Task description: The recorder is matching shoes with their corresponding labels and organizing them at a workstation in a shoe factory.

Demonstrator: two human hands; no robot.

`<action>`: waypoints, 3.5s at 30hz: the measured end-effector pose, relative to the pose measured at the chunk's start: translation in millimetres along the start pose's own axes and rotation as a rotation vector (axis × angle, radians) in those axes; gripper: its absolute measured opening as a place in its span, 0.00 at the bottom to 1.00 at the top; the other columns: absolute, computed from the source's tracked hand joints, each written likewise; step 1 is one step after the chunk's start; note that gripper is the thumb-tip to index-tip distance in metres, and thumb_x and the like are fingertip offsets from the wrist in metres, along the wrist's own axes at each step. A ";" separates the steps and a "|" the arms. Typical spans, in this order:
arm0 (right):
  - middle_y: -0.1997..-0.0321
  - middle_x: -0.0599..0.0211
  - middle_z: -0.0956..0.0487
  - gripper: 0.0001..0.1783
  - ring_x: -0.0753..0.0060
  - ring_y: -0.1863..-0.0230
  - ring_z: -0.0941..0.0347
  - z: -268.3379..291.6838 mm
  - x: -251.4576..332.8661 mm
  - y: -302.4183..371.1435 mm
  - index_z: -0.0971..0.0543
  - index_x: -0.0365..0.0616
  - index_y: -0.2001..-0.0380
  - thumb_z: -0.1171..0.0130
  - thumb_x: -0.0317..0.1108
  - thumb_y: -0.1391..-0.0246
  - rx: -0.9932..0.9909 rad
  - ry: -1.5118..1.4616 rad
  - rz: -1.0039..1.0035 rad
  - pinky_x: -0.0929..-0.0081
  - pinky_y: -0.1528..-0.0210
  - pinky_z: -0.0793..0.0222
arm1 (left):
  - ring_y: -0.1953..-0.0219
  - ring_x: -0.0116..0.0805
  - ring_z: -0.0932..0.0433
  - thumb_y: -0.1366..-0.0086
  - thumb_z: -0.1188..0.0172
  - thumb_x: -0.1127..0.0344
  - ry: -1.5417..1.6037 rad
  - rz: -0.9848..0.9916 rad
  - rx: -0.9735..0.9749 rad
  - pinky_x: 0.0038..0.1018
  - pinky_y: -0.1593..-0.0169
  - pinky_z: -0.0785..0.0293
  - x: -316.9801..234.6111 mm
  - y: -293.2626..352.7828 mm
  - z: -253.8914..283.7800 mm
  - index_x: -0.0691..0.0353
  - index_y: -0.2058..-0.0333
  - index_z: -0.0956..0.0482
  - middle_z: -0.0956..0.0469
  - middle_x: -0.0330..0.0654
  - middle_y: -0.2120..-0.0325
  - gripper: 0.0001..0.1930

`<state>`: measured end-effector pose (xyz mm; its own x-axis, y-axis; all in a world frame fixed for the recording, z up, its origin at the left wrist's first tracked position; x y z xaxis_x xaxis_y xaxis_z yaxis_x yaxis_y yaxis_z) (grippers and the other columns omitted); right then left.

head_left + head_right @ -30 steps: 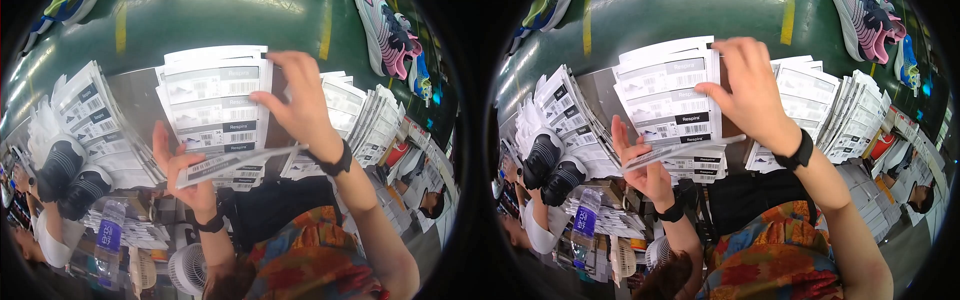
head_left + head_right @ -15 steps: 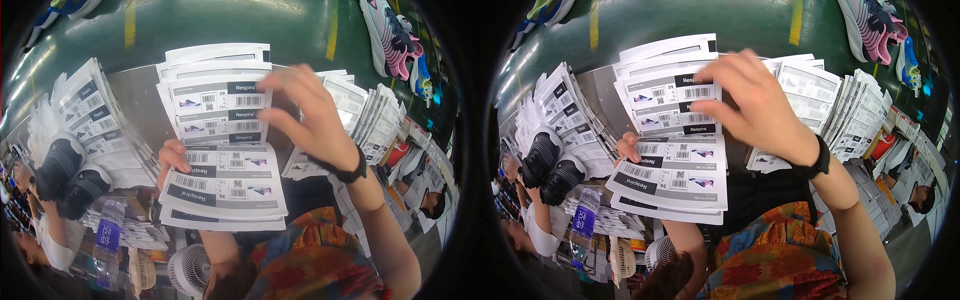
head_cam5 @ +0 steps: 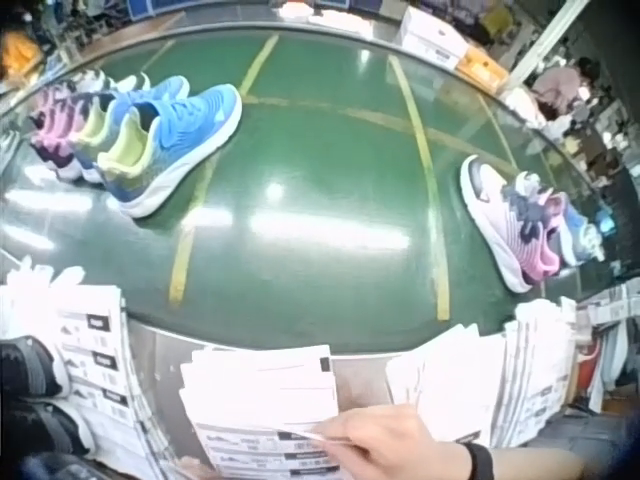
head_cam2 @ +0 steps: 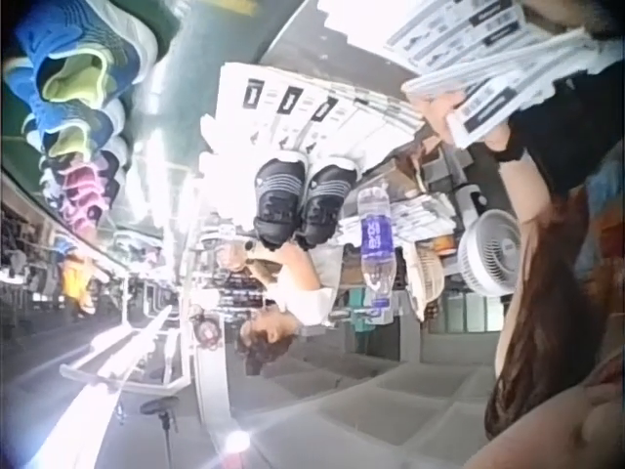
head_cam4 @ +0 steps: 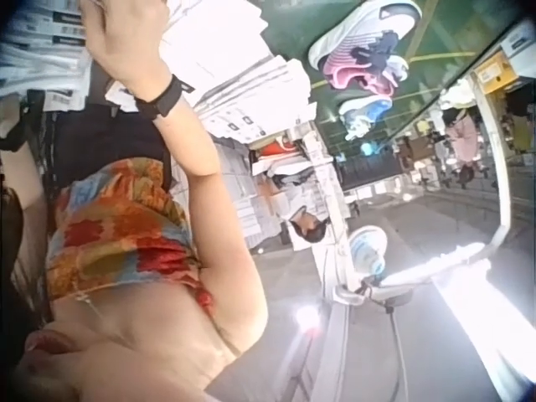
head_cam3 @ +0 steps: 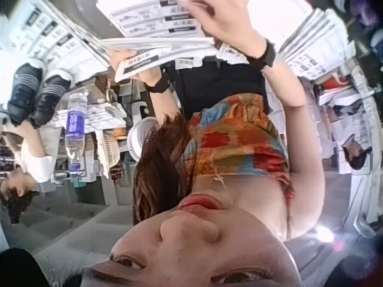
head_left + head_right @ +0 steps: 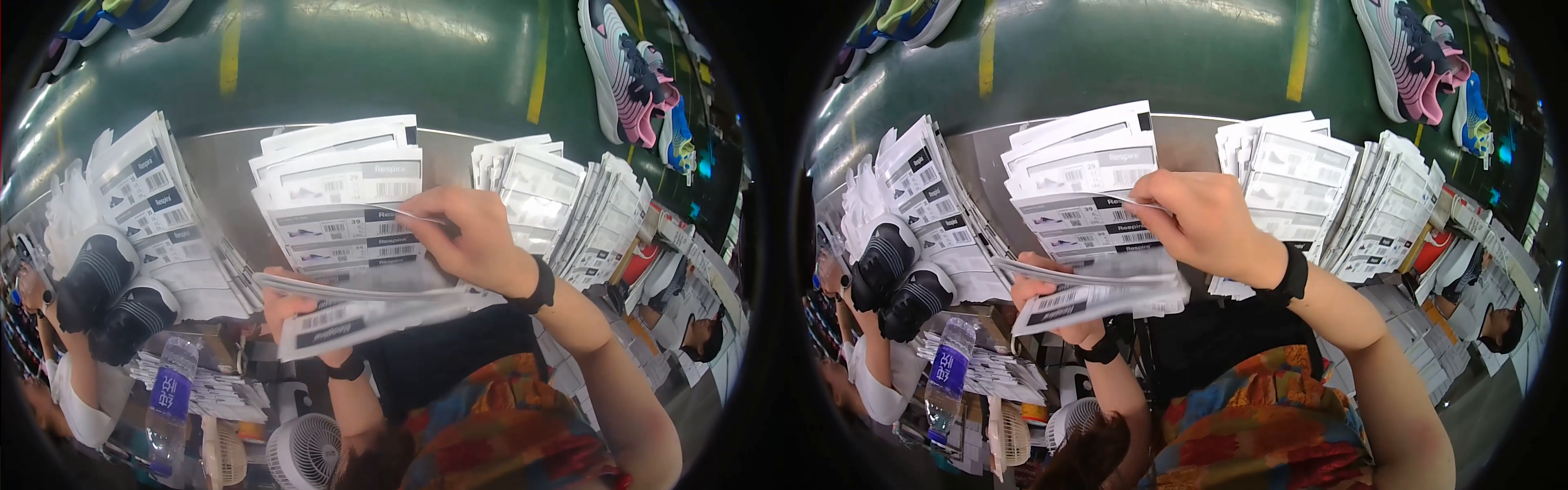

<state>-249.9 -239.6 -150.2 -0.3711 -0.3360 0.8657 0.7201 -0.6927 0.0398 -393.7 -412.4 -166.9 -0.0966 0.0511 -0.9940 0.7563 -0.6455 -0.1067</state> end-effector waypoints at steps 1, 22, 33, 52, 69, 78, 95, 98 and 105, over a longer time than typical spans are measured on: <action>0.73 0.60 0.21 0.05 0.62 0.76 0.23 -6.4 0.7 -0.2 0.25 0.40 0.70 0.37 0.24 0.49 0.006 -0.008 0.011 0.72 0.76 0.31 | 0.78 0.32 0.35 0.43 0.37 0.51 0.084 -0.006 0.014 0.34 0.52 0.41 4.8 5.4 8.4 0.55 0.68 0.32 0.32 0.41 0.82 0.17; 0.66 0.66 0.22 0.14 0.81 0.65 0.27 149.4 -9.7 -47.7 0.33 0.40 0.59 0.37 0.24 0.43 -1.139 -0.358 0.324 0.85 0.61 0.32 | 0.53 0.45 0.22 0.36 0.43 0.69 -0.053 0.116 -0.092 0.34 0.49 0.27 14.0 -11.7 2.5 0.63 0.68 0.35 0.25 0.59 0.56 0.09; 0.64 0.57 0.23 0.17 0.74 0.61 0.25 188.4 111.5 16.0 0.35 0.35 0.55 0.44 0.13 0.44 -0.691 0.042 0.212 0.79 0.55 0.29 | 0.34 0.55 0.42 0.50 0.28 0.65 -0.388 0.076 0.402 0.44 0.34 0.45 -105.4 -74.0 -89.8 0.69 0.36 0.40 0.41 0.64 0.37 0.44; 0.65 0.69 0.17 0.13 0.61 0.53 0.21 127.5 208.4 52.7 0.20 0.41 0.67 0.31 0.29 0.60 -0.156 0.354 0.279 0.29 0.36 0.49 | 0.76 0.29 0.16 0.47 0.34 0.80 -0.227 0.093 0.776 0.18 0.72 0.26 -212.0 -23.9 -123.8 0.71 0.69 0.20 0.16 0.46 0.78 0.06; 0.61 0.59 0.17 0.20 0.53 0.58 0.21 186.3 182.2 70.3 0.20 0.37 0.59 0.29 0.33 0.55 -0.251 -0.013 0.061 0.63 0.47 0.28 | 0.71 0.21 0.20 0.38 0.38 0.77 -0.058 0.514 0.680 0.18 0.68 0.24 -201.0 -3.7 -114.6 0.72 0.65 0.20 0.16 0.44 0.74 0.04; 0.65 0.51 0.19 0.10 0.51 0.63 0.21 146.9 228.8 70.1 0.22 0.31 0.67 0.37 0.19 0.56 -0.189 0.269 0.359 0.58 0.56 0.23 | 0.79 0.42 0.21 0.40 0.40 0.75 -0.100 0.098 0.888 0.28 0.74 0.28 -233.6 -4.4 -143.1 0.63 0.63 0.21 0.22 0.47 0.78 0.06; 0.64 0.52 0.18 0.10 0.54 0.64 0.20 171.7 234.1 89.1 0.21 0.33 0.65 0.36 0.18 0.54 -0.220 0.252 0.280 0.66 0.61 0.24 | 0.76 0.51 0.21 0.40 0.40 0.72 -0.110 0.003 0.986 0.35 0.74 0.28 -259.7 5.1 -165.3 0.64 0.62 0.23 0.23 0.52 0.77 0.07; 0.66 0.52 0.19 0.10 0.54 0.67 0.20 182.8 234.4 89.7 0.20 0.33 0.66 0.37 0.17 0.55 -0.225 0.205 0.266 0.66 0.63 0.24 | 0.76 0.49 0.21 0.40 0.40 0.73 -0.109 0.011 0.981 0.33 0.73 0.27 -269.2 2.0 -168.3 0.63 0.61 0.22 0.22 0.51 0.76 0.08; 0.70 0.56 0.18 0.07 0.59 0.71 0.20 194.3 225.5 98.6 0.19 0.34 0.69 0.37 0.18 0.54 -0.317 0.063 0.185 0.71 0.69 0.24 | 0.76 0.46 0.21 0.42 0.37 0.77 -0.123 -0.018 0.986 0.30 0.73 0.27 -281.9 4.3 -162.9 0.65 0.64 0.22 0.22 0.50 0.76 0.06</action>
<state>-148.7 -259.7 145.8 -0.2938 -0.5058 0.8111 0.5645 -0.7766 -0.2798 -257.8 -305.4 109.0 -0.2111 0.0234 -0.9772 -0.1168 -0.9932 0.0015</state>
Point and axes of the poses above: each hand's wrist, its own y-axis away from the middle knuckle, its own z-axis out of the back of the hand, x = y × z, the point moved 10 cm from there along -y, towards the middle knuckle
